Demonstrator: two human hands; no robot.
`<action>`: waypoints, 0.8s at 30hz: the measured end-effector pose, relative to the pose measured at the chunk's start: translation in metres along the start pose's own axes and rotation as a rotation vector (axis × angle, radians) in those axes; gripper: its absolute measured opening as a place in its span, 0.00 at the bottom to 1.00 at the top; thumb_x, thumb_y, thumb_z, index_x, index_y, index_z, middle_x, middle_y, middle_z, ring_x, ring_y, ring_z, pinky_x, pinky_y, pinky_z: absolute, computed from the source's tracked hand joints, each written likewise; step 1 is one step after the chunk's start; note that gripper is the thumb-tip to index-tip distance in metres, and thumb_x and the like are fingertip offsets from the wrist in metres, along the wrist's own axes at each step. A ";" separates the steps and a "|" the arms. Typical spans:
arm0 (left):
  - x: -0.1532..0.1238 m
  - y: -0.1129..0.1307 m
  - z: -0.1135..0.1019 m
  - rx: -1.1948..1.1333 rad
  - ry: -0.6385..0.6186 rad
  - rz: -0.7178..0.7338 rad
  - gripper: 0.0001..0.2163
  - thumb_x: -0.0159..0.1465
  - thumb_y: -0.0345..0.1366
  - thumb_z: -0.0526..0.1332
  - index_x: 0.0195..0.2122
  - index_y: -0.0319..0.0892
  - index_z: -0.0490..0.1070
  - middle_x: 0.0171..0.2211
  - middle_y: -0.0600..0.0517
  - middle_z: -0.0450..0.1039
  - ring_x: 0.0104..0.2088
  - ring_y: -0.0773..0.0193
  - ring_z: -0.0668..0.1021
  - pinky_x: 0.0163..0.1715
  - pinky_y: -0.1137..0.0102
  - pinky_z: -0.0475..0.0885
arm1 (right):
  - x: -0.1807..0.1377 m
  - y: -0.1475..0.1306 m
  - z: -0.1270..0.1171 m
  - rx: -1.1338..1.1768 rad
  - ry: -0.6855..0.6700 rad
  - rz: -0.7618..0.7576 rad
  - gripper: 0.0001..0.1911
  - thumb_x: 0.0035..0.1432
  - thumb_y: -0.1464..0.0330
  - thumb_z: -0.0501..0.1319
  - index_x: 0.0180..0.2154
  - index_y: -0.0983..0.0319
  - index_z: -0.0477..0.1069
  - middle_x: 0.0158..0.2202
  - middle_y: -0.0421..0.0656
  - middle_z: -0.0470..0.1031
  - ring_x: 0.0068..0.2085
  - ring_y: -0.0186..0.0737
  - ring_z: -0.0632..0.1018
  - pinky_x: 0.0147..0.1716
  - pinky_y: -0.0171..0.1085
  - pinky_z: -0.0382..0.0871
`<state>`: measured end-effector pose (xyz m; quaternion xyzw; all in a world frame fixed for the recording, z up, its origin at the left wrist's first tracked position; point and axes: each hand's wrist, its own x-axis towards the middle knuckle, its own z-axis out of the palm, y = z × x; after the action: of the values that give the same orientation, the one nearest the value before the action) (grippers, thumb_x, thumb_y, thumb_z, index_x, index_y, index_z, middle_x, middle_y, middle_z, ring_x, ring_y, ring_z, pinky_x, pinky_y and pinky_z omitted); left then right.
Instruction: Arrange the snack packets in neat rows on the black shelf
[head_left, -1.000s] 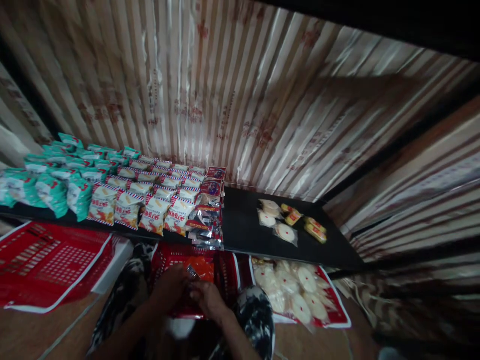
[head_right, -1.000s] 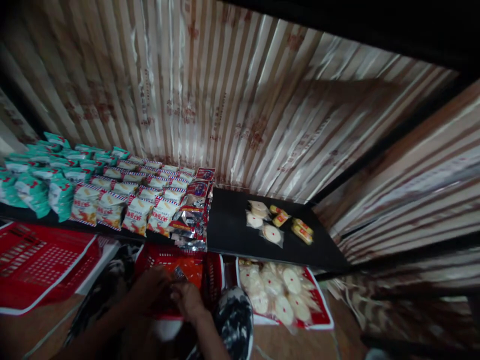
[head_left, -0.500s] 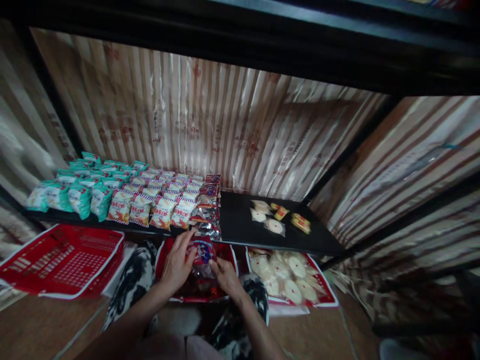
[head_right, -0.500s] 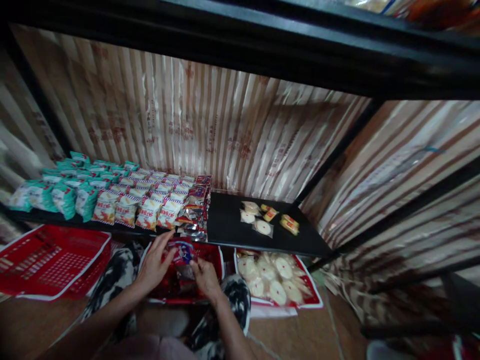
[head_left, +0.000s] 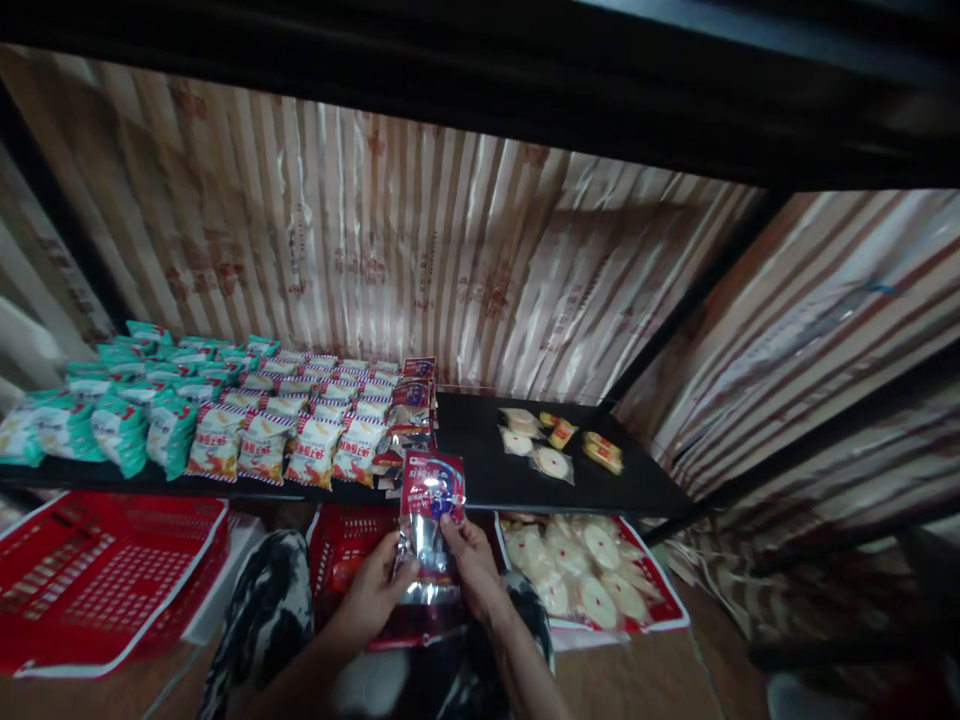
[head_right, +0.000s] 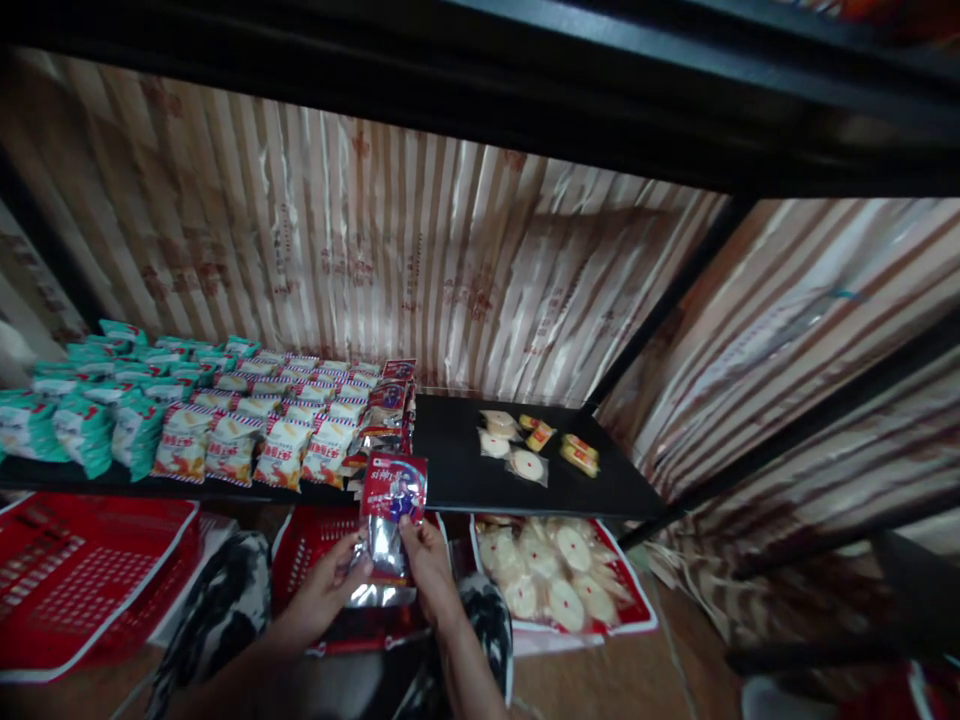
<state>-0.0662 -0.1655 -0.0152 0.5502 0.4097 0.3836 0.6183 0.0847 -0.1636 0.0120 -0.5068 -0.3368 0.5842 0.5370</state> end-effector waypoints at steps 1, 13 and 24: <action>0.002 -0.002 0.003 -0.036 0.011 -0.020 0.24 0.55 0.53 0.58 0.44 0.40 0.66 0.41 0.45 0.75 0.42 0.57 0.77 0.44 0.65 0.70 | 0.000 0.001 0.000 0.001 -0.004 0.007 0.24 0.43 0.48 0.64 0.30 0.62 0.71 0.24 0.41 0.75 0.26 0.40 0.75 0.28 0.37 0.67; 0.011 -0.017 0.022 0.064 0.156 -0.092 0.23 0.54 0.56 0.56 0.38 0.40 0.70 0.38 0.47 0.76 0.41 0.55 0.76 0.43 0.65 0.70 | -0.018 0.005 -0.028 0.132 0.074 -0.007 0.20 0.45 0.56 0.66 0.38 0.60 0.71 0.31 0.42 0.77 0.31 0.41 0.77 0.31 0.37 0.68; 0.004 0.002 -0.009 0.076 0.257 -0.056 0.21 0.55 0.51 0.57 0.40 0.39 0.71 0.40 0.45 0.76 0.42 0.55 0.76 0.44 0.66 0.70 | -0.006 0.003 0.015 0.143 0.085 -0.053 0.21 0.43 0.56 0.67 0.38 0.60 0.70 0.29 0.41 0.77 0.29 0.41 0.76 0.30 0.36 0.69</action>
<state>-0.0733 -0.1582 -0.0143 0.5079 0.5149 0.4178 0.5499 0.0687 -0.1680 0.0143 -0.4826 -0.2845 0.5704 0.6007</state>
